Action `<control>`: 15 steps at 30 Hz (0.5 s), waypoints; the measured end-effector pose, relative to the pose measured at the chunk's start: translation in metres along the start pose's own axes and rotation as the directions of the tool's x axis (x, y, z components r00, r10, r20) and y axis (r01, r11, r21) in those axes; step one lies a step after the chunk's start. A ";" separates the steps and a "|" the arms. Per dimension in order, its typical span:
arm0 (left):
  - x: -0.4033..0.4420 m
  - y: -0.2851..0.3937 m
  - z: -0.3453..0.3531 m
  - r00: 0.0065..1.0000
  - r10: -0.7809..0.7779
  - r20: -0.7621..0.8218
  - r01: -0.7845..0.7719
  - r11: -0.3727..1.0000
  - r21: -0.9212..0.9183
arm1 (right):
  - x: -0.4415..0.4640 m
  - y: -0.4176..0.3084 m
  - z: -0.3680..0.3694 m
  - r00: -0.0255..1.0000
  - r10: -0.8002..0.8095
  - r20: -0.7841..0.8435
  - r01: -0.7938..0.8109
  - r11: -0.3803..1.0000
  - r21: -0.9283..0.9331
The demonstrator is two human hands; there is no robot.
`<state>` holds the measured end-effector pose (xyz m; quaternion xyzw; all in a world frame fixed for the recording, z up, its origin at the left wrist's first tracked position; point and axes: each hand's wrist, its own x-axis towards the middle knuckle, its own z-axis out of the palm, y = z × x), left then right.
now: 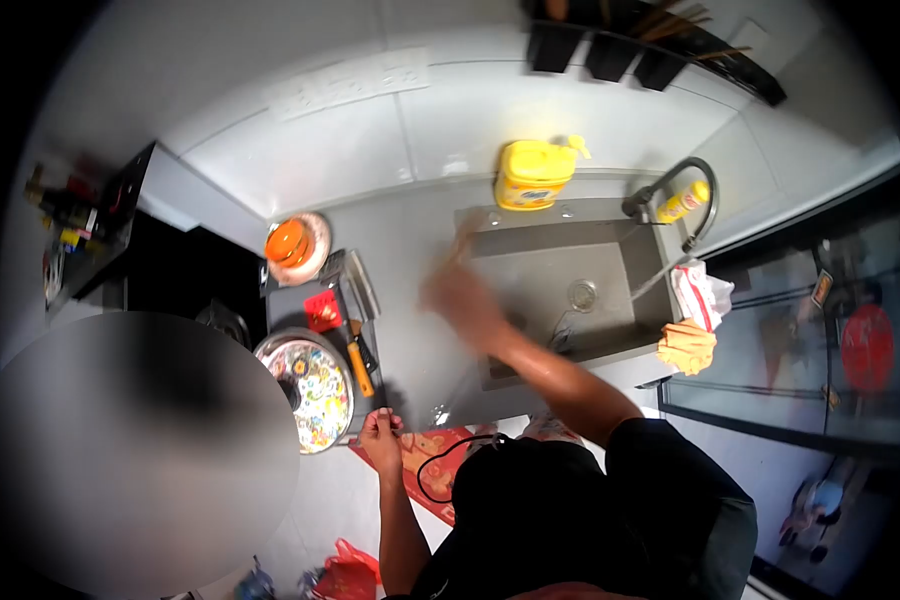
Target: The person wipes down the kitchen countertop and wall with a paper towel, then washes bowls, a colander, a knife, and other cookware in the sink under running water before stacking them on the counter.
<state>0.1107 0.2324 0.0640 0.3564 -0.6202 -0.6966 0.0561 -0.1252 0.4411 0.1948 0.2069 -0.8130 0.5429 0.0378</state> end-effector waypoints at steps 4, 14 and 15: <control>0.006 0.015 0.021 0.997 0.037 0.060 -0.040 0.998 0.042 | 0.056 -0.042 -0.136 0.893 -0.116 -0.435 0.138 0.990 0.019; -0.018 0.005 0.041 0.988 0.022 0.153 -0.038 0.994 0.100 | 0.235 -0.029 -0.341 0.565 -0.580 -0.586 -0.032 0.695 -0.718; -0.018 0.002 0.043 0.988 0.031 0.150 -0.046 0.994 0.101 | 0.250 -0.020 -0.348 0.647 -0.517 -0.560 -0.134 0.647 -0.751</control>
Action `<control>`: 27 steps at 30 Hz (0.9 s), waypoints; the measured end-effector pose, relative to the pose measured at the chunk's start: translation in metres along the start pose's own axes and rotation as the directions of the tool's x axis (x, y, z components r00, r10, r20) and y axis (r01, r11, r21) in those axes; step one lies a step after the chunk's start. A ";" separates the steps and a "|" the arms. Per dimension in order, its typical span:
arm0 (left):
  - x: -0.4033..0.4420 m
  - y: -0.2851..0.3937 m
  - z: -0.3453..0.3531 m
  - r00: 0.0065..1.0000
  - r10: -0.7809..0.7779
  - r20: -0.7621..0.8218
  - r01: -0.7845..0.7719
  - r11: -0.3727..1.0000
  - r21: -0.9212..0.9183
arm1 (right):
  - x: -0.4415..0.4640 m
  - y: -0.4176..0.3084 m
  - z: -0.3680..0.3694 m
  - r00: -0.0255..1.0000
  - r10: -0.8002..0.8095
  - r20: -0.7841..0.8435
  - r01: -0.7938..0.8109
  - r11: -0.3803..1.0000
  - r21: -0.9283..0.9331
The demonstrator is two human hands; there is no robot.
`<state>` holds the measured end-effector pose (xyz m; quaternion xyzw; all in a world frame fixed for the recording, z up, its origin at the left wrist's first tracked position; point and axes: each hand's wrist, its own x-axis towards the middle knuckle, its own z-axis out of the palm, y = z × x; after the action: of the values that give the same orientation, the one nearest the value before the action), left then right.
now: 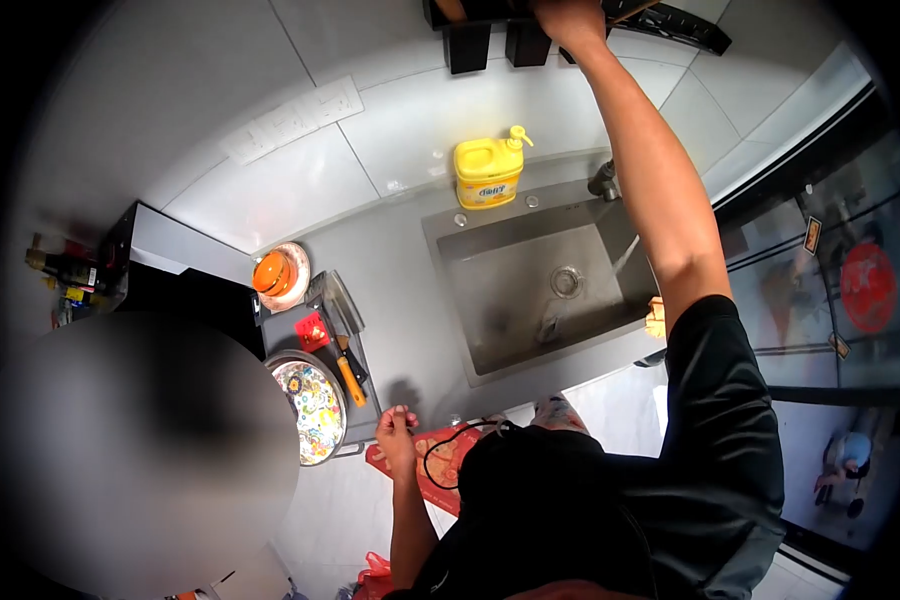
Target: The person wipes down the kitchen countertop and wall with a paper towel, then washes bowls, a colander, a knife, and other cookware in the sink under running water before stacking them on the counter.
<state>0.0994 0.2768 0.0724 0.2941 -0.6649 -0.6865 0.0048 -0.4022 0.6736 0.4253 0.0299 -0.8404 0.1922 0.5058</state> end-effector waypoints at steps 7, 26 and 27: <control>-0.013 -0.015 -0.002 0.999 -0.019 -0.040 0.020 0.999 0.030 | 0.007 -0.032 -0.042 0.973 0.196 0.121 -0.216 0.956 0.196; -0.034 -0.037 0.037 0.988 -0.122 -0.090 0.139 0.966 0.216 | -0.492 0.159 -0.241 0.525 0.466 0.712 -0.533 0.832 -0.151; -0.035 -0.036 0.040 0.988 -0.117 -0.100 0.138 0.962 0.236 | -0.480 0.169 -0.248 0.575 0.543 0.611 -0.628 0.772 -0.096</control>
<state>0.1260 0.3314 0.0508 0.3638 -0.7226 -0.5859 -0.0473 -0.0018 0.8485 0.0651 -0.1566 -0.9033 0.3833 0.1125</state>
